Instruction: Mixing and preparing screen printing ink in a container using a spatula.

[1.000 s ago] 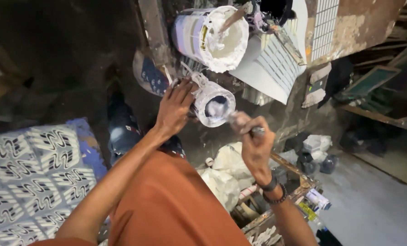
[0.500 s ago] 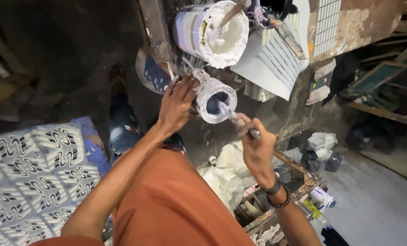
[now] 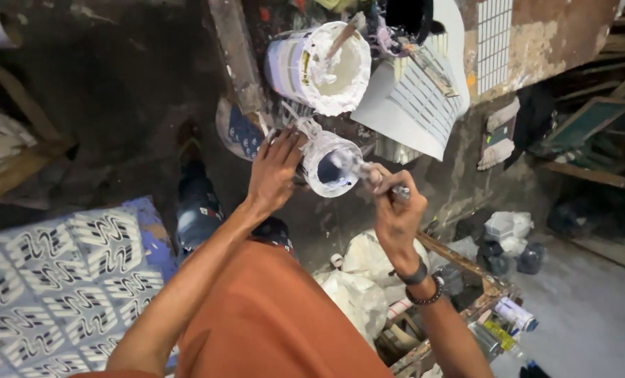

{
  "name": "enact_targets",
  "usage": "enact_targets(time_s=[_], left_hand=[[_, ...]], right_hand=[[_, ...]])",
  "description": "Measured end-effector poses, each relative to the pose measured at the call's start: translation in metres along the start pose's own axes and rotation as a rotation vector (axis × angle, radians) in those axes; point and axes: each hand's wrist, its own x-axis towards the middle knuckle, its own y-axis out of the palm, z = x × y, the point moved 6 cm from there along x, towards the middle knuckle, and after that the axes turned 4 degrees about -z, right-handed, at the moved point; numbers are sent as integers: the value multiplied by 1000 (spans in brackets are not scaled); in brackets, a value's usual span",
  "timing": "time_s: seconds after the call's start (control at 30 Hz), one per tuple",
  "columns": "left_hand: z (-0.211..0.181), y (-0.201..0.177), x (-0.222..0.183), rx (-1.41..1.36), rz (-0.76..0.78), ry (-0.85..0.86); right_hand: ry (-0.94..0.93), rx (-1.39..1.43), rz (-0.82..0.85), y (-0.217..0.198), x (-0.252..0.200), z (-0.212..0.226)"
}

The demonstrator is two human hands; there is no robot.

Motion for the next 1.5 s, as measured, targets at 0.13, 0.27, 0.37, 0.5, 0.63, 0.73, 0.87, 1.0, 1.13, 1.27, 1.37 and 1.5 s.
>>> enact_targets(time_s=[0.13,0.27,0.37,0.5,0.63,0.73,0.87,1.0,1.13,1.27,1.37,1.5], left_hand=[[0,1,-1,203,9,17],[-7,-8,5,-8,17,-1],[1,1,1,82,-24,35],[-3,-6,2,38,-46,55],[-8,-6,8,-2,29,-4],[-2,-4,5,9,2,-13],[-3,-3,4,34,-1,16],[2,-1,4,-23,29,-46],[-1,-2,0,43,-16,40],[-3,-7,5,8,-14,48],[-2,-5,3,29,44,-29],[1,-2,1,77,10,13]], right_hand=[[-92,-188,4,-5,-12,-1],[-83,94,98,5,-11,-2],[-78,-123,-92,0,2,14],[-118,-250,34,-1,-16,0],[-31,-56,-49,-3,-2,2],[-98,-269,-48,-3,-9,9],[-34,24,85,3,-9,-2],[-76,-57,-85,-3,-5,4],[-54,-139,41,5,-16,0],[-158,-52,-14,3,-2,11],[-41,-361,35,3,-17,8],[3,-20,77,6,-8,-7]])
